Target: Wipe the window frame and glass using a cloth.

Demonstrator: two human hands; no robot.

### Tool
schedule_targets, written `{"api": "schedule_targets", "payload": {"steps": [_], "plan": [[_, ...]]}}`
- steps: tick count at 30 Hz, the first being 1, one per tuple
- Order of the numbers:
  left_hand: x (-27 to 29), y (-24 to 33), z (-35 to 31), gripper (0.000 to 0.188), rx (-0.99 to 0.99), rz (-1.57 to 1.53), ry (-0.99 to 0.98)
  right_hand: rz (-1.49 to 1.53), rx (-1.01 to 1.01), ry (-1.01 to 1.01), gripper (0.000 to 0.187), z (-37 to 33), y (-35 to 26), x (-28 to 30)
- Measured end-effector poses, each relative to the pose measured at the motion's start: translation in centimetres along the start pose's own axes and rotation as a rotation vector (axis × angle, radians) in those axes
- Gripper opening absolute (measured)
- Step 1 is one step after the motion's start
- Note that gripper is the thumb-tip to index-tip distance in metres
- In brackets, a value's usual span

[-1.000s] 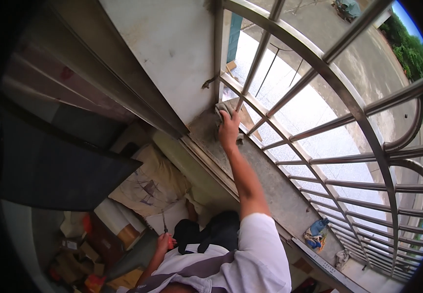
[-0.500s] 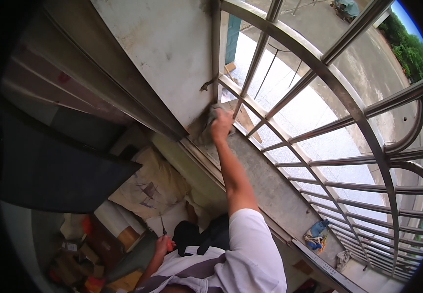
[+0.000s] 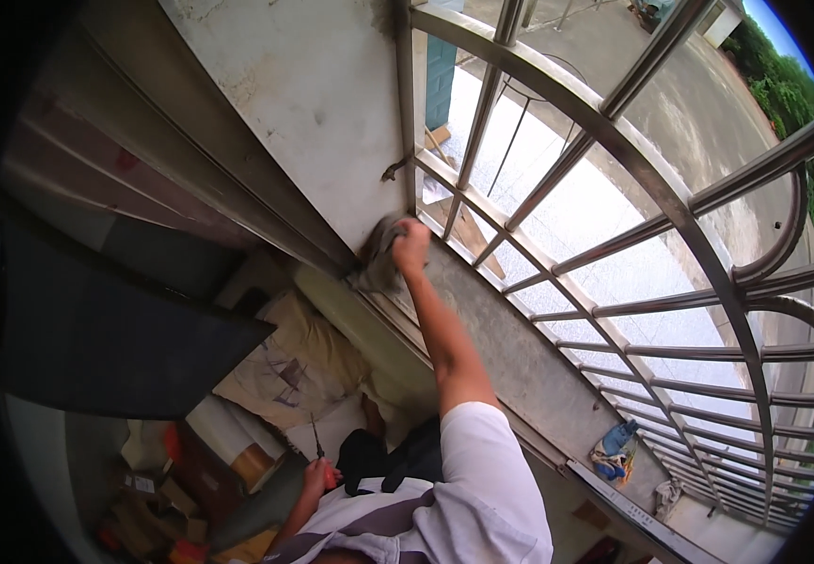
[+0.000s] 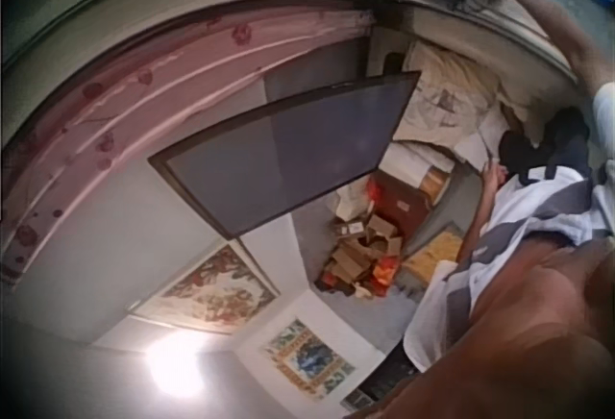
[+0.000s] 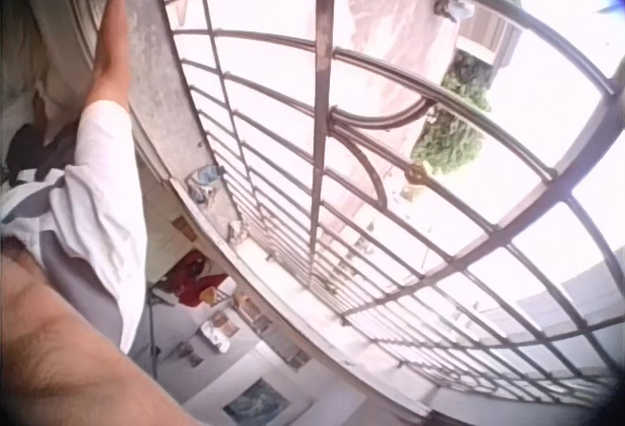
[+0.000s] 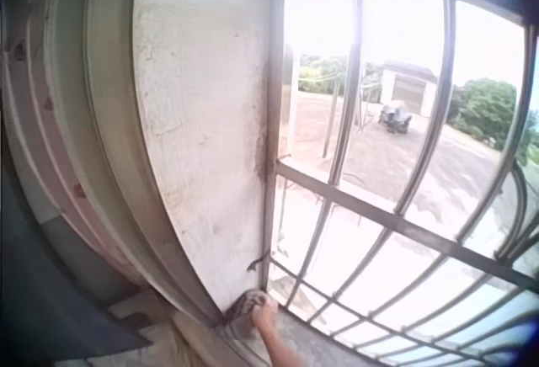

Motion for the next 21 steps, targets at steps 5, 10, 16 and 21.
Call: {"api": "schedule_targets", "payload": {"steps": [5,10,16,21], "plan": [[-0.3,0.3,0.0,0.030,-0.055,-0.016,0.008,0.151,-0.232,0.457,0.028,-1.6,-5.1,6.0],[-1.1,1.4,0.1,0.030,-0.043,0.020,-0.031,0.271,-0.195,-0.009,0.027,-9.2,-5.6,9.2],[-1.3,1.4,0.3,0.029,-0.042,0.022,-0.022,0.295,-0.459,0.065,0.029,-14.2,-2.3,12.3],[-1.6,1.8,0.5,0.029,-0.038,0.082,-0.054,-0.061,-0.182,-0.323,0.036,-10.3,1.4,10.3]]}}
Point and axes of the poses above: each hand's wrist, its own z-axis towards the middle knuckle, its own x-axis out of the back of the hand, y = z × x, the point moved 3 cm from there along z, towards the middle knuckle, and after that the axes turned 11 degrees about x, right-handed, at the moved point
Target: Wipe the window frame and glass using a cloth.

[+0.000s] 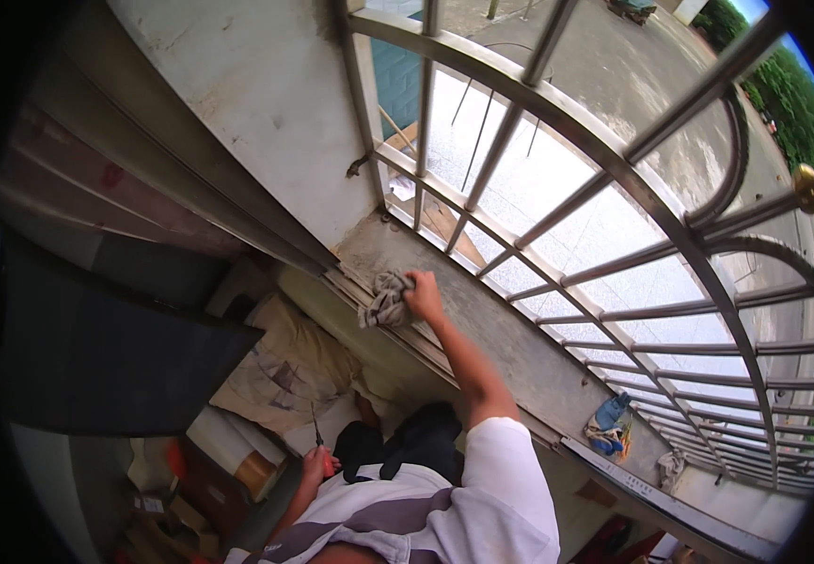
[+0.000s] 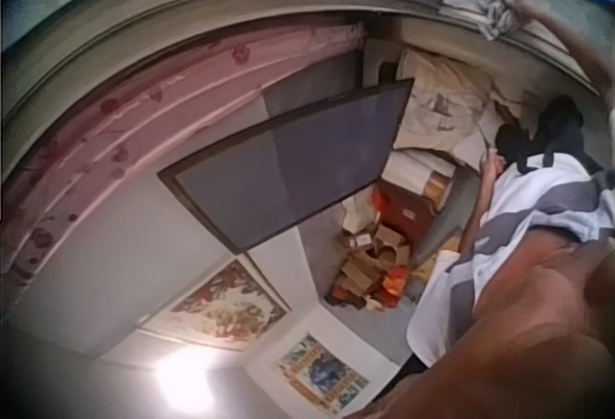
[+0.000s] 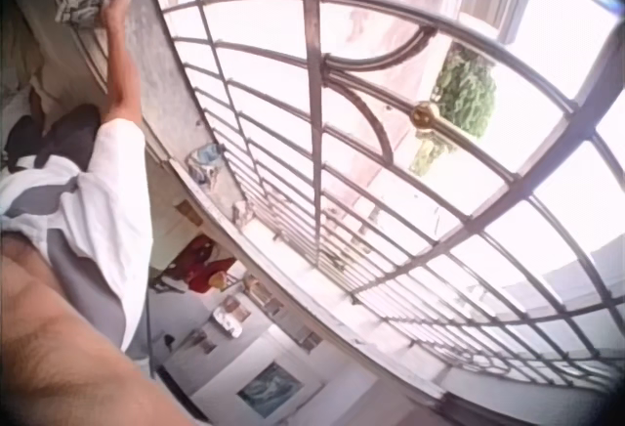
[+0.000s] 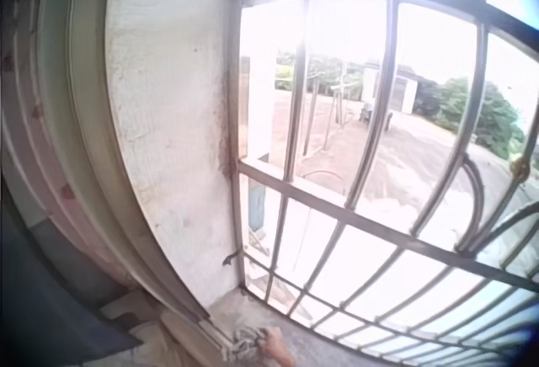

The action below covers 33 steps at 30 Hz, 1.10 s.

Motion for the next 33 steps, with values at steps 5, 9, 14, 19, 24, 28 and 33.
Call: {"api": "schedule_targets", "payload": {"steps": [5,9,14,19,24,28,33], "plan": [[-0.1,0.2,-0.1,0.030,-0.009,0.043,-0.013,0.136,-0.140,0.775,0.035,4.6,-4.1,3.5],[-0.7,1.7,-0.1,0.030,-0.026,0.032,-0.028,0.149,0.095,0.575,0.040,-0.4,-10.1,2.1],[-1.3,3.5,0.4,0.031,-0.046,0.083,-0.054,0.279,0.219,0.036,0.041,-6.2,-9.7,2.1],[-2.3,5.9,0.7,0.033,-0.056,0.082,-0.092,0.013,-0.043,0.217,0.040,-9.7,0.8,7.2],[-3.1,7.7,1.0,0.035,-0.119,0.118,-0.192,0.431,-0.997,1.525,0.048,-17.9,8.6,14.3],[-3.1,8.1,1.3,0.035,-0.108,0.134,-0.178,0.372,-1.066,1.633,0.046,-23.4,4.5,16.7],[-3.3,8.5,1.8,0.034,-0.107,0.134,-0.199,0.370,-1.160,1.290,0.048,-20.5,5.9,10.3]]}}
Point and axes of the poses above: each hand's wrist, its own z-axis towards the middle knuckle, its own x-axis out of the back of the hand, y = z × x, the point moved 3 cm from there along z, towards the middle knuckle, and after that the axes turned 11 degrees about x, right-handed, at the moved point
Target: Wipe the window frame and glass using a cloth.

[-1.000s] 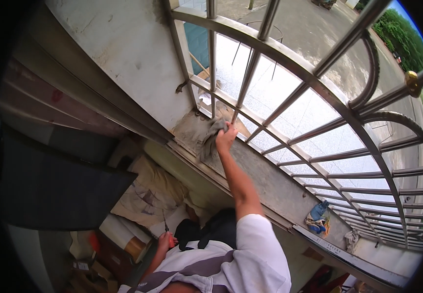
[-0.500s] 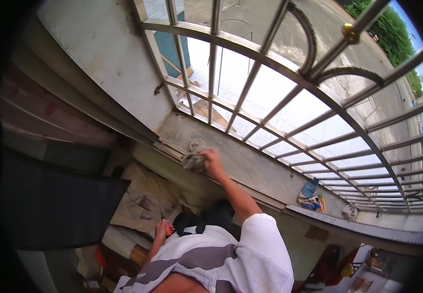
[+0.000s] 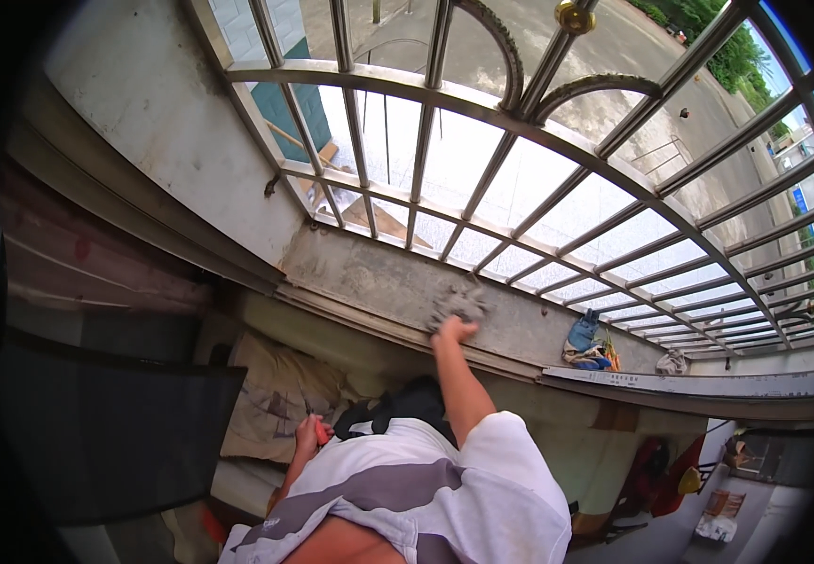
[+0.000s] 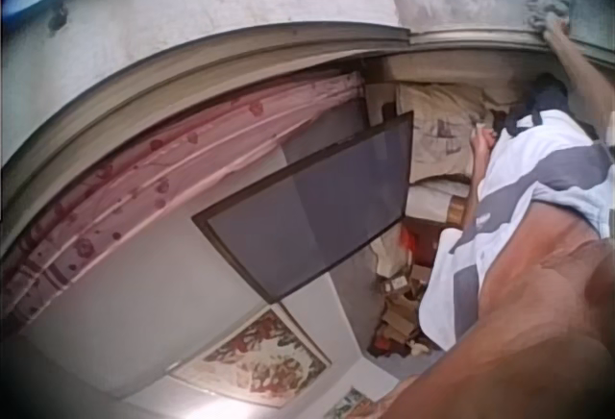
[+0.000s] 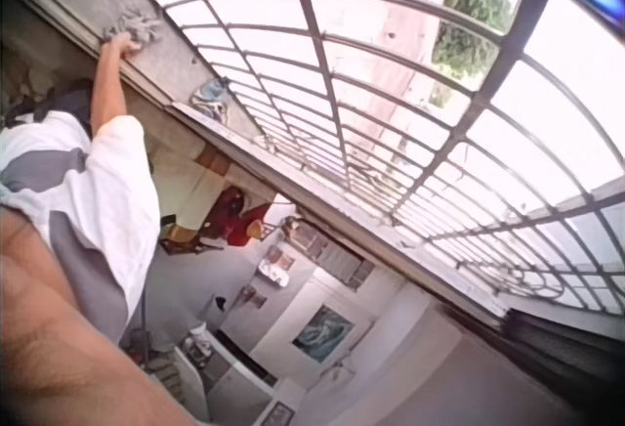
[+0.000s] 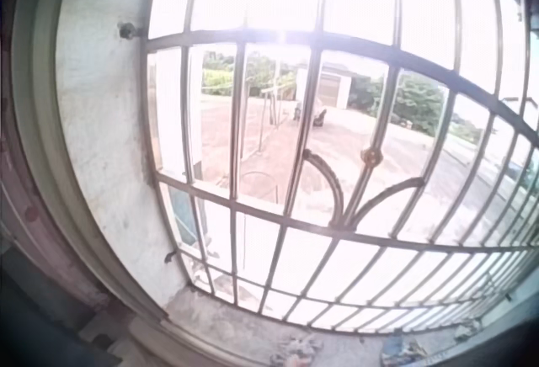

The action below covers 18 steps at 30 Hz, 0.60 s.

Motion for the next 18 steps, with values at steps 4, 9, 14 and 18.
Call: {"api": "schedule_targets", "payload": {"steps": [4,9,14,18], "plan": [[-0.4,0.4,-0.2,0.034,-0.029,-0.001,-0.001,0.505,-0.385,-1.025,0.032,-10.4,1.2,-11.9],[-0.2,-0.5,-2.0,0.033,0.060,0.011,0.071,0.023,-0.490,-1.963,0.036,-27.0,-9.2,-10.2],[0.1,-1.3,-3.7,0.028,0.029,-0.078,0.129,-0.346,0.637,-2.365,0.031,-20.7,-6.4,-17.2],[0.3,-1.5,-3.9,0.028,0.017,-0.116,0.128,0.285,-0.385,-0.519,0.026,-7.4,-0.2,-21.5]]}}
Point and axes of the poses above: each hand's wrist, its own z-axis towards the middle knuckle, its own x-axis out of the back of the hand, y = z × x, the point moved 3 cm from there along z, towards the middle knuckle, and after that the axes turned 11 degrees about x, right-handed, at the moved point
